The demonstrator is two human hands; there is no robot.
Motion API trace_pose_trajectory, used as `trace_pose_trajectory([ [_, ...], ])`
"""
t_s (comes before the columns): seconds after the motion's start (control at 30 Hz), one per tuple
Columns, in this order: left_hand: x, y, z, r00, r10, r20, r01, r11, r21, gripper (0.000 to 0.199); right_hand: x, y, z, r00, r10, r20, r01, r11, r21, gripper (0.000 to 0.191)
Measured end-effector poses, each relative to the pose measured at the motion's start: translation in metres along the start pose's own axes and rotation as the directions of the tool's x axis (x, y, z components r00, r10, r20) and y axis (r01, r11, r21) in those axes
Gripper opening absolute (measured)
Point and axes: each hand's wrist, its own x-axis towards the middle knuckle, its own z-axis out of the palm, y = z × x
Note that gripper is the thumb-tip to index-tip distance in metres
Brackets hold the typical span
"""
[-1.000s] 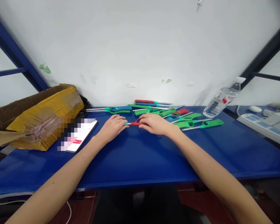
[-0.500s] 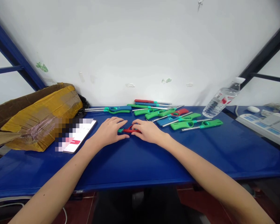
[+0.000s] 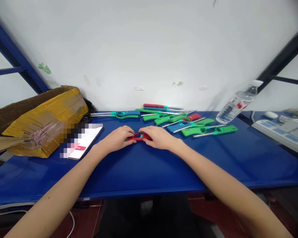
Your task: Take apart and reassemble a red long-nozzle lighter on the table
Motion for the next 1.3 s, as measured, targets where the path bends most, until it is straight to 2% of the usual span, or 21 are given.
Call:
trace_pose_trajectory([
  [0.07,0.000,0.003,0.000,1.000,-0.028,-0.002,0.028,1.000,0.010,0.026,-0.003,0.005,-0.006,0.998,0.055,0.019,-0.054,0.998,-0.029,0.035],
  [0.17,0.000,0.006,0.000,0.998,-0.057,0.001,0.057,0.998,0.035,0.031,-0.004,0.007,-0.011,0.995,0.030,0.094,-0.025,0.998,-0.055,0.022],
  [0.33,-0.001,0.002,-0.004,0.997,-0.057,0.058,0.056,0.998,0.019,0.029,-0.004,-0.005,-0.012,0.988,0.063,0.142,-0.028,0.972,-0.234,0.029],
  [0.43,-0.001,-0.001,-0.006,0.996,-0.065,0.060,0.065,0.998,-0.003,0.025,-0.004,-0.013,-0.012,0.984,0.068,0.165,-0.012,0.949,-0.316,0.025],
  [0.67,0.001,-0.002,0.000,0.997,-0.066,0.028,0.066,0.998,-0.002,0.022,0.003,-0.019,0.000,0.986,0.050,0.157,0.008,0.937,-0.350,0.025],
  [0.8,0.002,-0.003,0.001,0.997,-0.072,0.040,0.073,0.997,-0.017,0.020,0.011,-0.025,0.006,0.983,0.035,0.183,0.042,0.917,-0.398,0.023],
  [0.97,0.002,-0.003,0.000,0.993,-0.110,0.048,0.113,0.992,-0.049,0.021,0.016,-0.038,0.004,0.968,0.030,0.249,0.090,0.885,-0.456,0.029],
  [1.3,0.004,-0.001,-0.002,0.989,-0.146,0.035,0.149,0.984,-0.101,0.020,0.016,-0.044,0.016,0.982,0.047,0.182,0.055,0.853,-0.519,0.035],
])
